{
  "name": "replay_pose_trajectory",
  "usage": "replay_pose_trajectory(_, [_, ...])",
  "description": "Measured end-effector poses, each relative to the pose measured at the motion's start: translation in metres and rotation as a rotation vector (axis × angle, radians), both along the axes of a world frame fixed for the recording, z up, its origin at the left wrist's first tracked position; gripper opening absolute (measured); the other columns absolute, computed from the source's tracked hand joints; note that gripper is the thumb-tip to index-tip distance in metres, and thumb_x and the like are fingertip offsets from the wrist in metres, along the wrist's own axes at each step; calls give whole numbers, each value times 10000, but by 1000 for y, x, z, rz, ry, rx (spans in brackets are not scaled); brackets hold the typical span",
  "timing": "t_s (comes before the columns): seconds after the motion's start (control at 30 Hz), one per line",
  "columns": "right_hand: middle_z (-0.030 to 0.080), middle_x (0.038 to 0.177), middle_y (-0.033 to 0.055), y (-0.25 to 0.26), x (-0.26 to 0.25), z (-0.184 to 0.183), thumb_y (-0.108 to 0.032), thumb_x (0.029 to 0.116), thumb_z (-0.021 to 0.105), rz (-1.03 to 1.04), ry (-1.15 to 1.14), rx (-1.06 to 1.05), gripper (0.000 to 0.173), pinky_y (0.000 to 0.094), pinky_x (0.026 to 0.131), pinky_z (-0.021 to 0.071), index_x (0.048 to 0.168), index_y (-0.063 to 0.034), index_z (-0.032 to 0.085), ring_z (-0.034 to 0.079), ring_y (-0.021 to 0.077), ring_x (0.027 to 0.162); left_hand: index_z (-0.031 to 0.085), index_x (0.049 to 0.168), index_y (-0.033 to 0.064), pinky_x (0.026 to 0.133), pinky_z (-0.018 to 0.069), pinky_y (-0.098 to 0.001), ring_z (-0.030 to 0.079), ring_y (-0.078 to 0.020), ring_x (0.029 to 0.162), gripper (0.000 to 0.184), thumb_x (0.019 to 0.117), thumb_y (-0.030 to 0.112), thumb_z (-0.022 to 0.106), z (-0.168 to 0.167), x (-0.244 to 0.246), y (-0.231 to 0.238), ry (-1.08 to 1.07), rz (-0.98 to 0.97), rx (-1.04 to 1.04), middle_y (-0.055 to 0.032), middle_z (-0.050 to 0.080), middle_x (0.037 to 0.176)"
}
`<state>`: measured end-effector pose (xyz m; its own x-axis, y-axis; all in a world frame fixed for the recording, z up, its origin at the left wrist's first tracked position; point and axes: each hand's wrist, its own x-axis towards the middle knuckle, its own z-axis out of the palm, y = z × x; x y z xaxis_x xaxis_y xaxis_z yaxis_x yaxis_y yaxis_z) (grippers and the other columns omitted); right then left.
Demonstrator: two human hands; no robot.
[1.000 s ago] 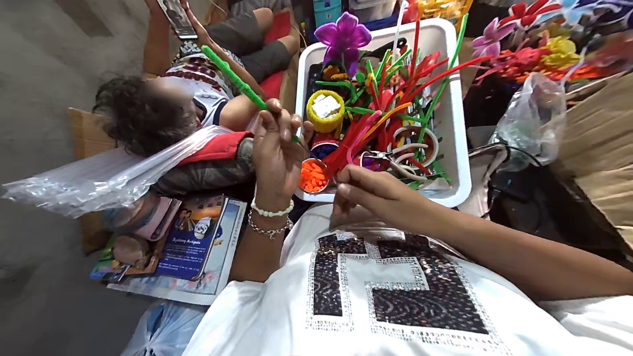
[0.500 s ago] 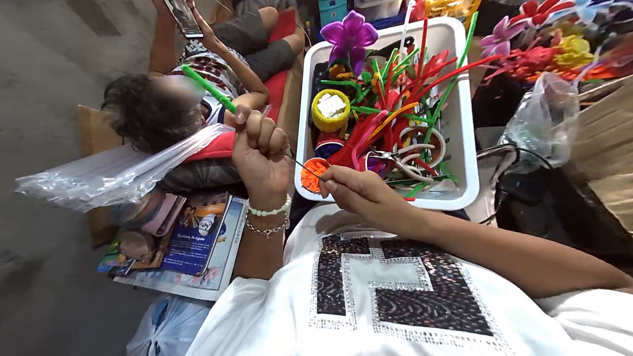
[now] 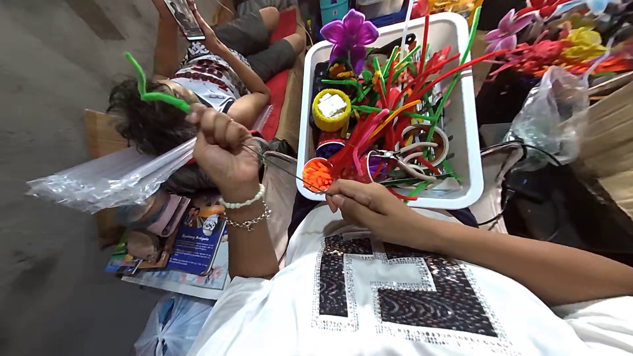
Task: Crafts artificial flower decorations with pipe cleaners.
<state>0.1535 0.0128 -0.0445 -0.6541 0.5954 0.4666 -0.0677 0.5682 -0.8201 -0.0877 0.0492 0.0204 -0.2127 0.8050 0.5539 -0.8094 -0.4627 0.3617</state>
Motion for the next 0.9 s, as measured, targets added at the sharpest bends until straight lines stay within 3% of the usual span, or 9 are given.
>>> replay_pose_trajectory(0.07, [468,705,-66,-2,5,-3,-159,1108,381,7,-28,28,286,113,543,350,1068,-21,628,402,-46,580,422,867,154,410,253,-99,273,7,417,363,1103,237,159,-2,-18,-1,30,2,37,68,329,581])
replay_pose_trajectory(0.17, [498,722,-47,-4,20,-6,-163,1108,375,12,-123,87,289,135,551,375,1058,-36,630,438,-24,596,419,895,160,437,293,-95,314,11,455,353,1100,242,144,-2,-45,-2,57,38,59,64,354,623])
replay_pose_trajectory(0.3, [523,715,-58,0,56,0,-192,1100,380,-50,-245,136,292,162,541,402,1066,-76,646,460,-16,587,424,922,174,436,286,-96,283,26,449,387,1090,283,92,-3,-99,0,79,199,101,87,332,607])
replay_pose_trajectory(0.43, [605,772,-74,7,101,20,-262,1086,423,-290,-266,182,285,196,527,459,1122,-134,675,513,-3,594,446,948,188,425,295,-102,278,27,441,373,1105,277,119,-2,-124,-8,246,394,103,98,333,597])
replay_pose_trajectory(0.53, [645,807,46,18,121,35,-293,1092,404,-642,-374,295,339,407,557,543,1177,-79,652,611,165,617,486,944,213,413,283,-122,284,17,426,380,1129,334,177,5,-85,-17,524,375,-45,106,336,575])
replay_pose_trajectory(0.63, [670,847,186,36,122,34,-238,1103,412,-891,-461,361,329,581,654,541,1220,-4,611,677,353,705,560,986,198,420,328,-123,351,7,434,319,1131,322,305,9,-25,-19,885,255,-112,95,413,596])
replay_pose_trajectory(0.8, [674,889,213,70,117,16,-163,1107,408,-1030,-453,314,292,583,723,557,1248,36,569,693,391,773,619,1108,118,488,366,-142,414,16,523,295,1125,245,354,-6,27,9,1255,91,25,113,479,664])
replay_pose_trajectory(0.87, [684,1029,236,74,116,14,-154,1087,441,-1056,-490,321,295,615,829,541,1277,25,580,685,436,944,628,1097,87,429,304,-153,359,-26,462,279,1123,228,388,-14,37,2,1322,118,-7,47,451,631])
replay_pose_trajectory(0.9, [644,1169,269,73,114,15,-166,1070,483,-1054,-500,330,316,656,923,480,1300,20,593,613,487,1100,625,1097,80,417,286,-158,343,-39,450,269,1120,219,396,-17,41,-1,1351,117,-2,28,449,630])
